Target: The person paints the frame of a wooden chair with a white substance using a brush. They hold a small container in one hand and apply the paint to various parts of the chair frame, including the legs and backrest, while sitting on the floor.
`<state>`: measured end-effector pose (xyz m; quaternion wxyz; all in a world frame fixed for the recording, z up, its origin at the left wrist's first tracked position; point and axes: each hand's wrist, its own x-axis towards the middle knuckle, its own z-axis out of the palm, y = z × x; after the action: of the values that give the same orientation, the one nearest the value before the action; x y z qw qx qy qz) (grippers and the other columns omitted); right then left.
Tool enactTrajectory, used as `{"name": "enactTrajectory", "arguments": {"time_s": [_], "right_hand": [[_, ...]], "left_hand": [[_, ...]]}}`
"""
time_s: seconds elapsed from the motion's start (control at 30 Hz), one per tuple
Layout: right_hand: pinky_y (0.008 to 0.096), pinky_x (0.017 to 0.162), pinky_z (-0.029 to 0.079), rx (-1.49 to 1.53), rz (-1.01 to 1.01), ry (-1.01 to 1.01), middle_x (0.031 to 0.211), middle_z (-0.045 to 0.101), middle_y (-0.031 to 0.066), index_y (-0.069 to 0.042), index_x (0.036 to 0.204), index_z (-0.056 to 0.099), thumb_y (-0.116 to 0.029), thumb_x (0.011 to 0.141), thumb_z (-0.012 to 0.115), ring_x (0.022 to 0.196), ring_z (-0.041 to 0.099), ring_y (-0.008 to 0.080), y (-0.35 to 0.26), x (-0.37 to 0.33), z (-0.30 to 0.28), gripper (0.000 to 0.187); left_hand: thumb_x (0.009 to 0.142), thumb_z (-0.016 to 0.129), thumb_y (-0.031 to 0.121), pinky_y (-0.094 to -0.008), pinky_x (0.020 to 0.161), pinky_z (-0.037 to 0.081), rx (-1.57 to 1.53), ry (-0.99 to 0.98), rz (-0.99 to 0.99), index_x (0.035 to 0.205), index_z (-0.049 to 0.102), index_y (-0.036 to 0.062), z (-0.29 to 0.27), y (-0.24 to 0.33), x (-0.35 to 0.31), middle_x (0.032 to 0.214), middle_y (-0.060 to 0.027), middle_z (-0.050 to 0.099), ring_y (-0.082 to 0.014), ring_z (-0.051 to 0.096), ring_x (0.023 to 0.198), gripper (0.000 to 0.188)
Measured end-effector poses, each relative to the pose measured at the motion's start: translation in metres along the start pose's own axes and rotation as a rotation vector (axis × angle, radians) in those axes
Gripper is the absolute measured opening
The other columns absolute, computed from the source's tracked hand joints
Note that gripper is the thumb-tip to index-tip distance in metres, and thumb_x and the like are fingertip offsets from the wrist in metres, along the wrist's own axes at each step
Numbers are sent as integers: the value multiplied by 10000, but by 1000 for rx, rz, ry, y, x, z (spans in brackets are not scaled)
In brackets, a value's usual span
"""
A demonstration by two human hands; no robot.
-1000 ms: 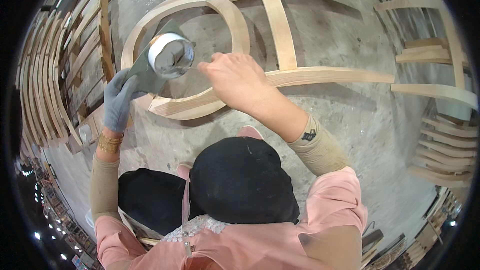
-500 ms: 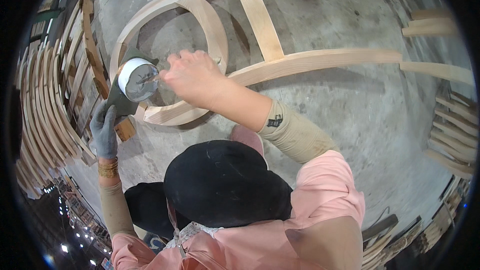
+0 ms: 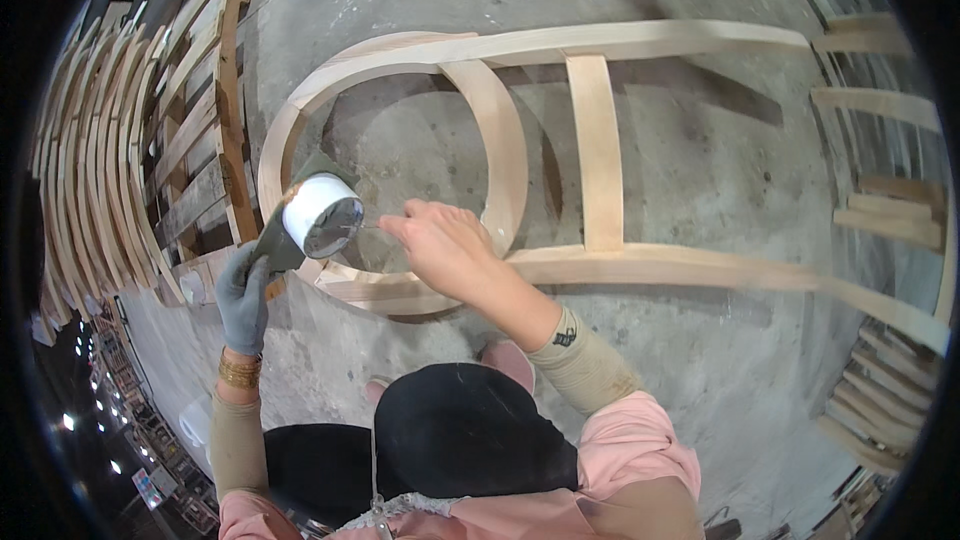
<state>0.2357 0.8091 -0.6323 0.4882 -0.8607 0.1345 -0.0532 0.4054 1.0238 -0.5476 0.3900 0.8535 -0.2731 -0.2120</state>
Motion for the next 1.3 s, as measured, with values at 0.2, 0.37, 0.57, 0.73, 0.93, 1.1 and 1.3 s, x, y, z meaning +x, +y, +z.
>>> {"name": "enactTrajectory", "arguments": {"time_s": [0.2,0.37,0.57,0.73,0.93,1.1,1.3], "right_hand": [[431,669,457,153,7,-256,864,581,136,-121,1080,630,-50,782,494,788,580,340,10,32,18,335],[442,701,473,163,-11,-229,869,597,152,-122,1075,635,-82,779,488,809,599,340,4,48,17,333],[410,691,479,55,-128,-314,878,585,122,-129,1060,640,-61,755,531,787,589,313,-14,51,28,331],[417,680,483,-19,-107,-138,797,569,131,-110,1028,639,-53,774,495,776,598,327,-31,51,24,298],[434,660,478,-109,-160,-145,813,586,149,-89,1013,633,-22,762,475,760,603,347,-74,45,33,305],[432,665,477,-130,-149,-81,809,606,160,-71,1014,634,-25,785,470,774,605,353,-108,35,36,285],[325,604,447,209,-128,-205,737,633,130,-28,1090,624,-26,827,497,633,547,212,-134,25,36,292]], "left_hand": [[861,527,-23,-260,749,499,155,34,-70,1052,562,-82,-11,-14,1,932,-89,605,-122,566,854,203],[871,518,-18,-266,758,503,33,131,-190,1057,563,-83,-21,-23,-10,955,-95,606,-135,575,872,201],[861,516,-34,-257,774,479,121,133,-166,1057,576,-60,-36,-34,-25,957,-93,620,-131,581,875,207],[871,535,-5,-253,753,492,8,233,-117,1057,590,-57,-35,-27,-23,931,-81,634,-114,582,846,200],[890,518,2,-260,780,502,-131,325,-88,1084,575,-54,-57,-35,-53,986,-79,614,-118,579,888,210],[901,508,15,-288,815,511,73,341,52,1123,548,-50,-78,-34,-70,1061,-89,586,-141,570,933,236],[898,520,22,-295,841,500,-130,464,123,1139,545,-44,-92,-38,-94,1076,-93,586,-151,570,952,251]]}}
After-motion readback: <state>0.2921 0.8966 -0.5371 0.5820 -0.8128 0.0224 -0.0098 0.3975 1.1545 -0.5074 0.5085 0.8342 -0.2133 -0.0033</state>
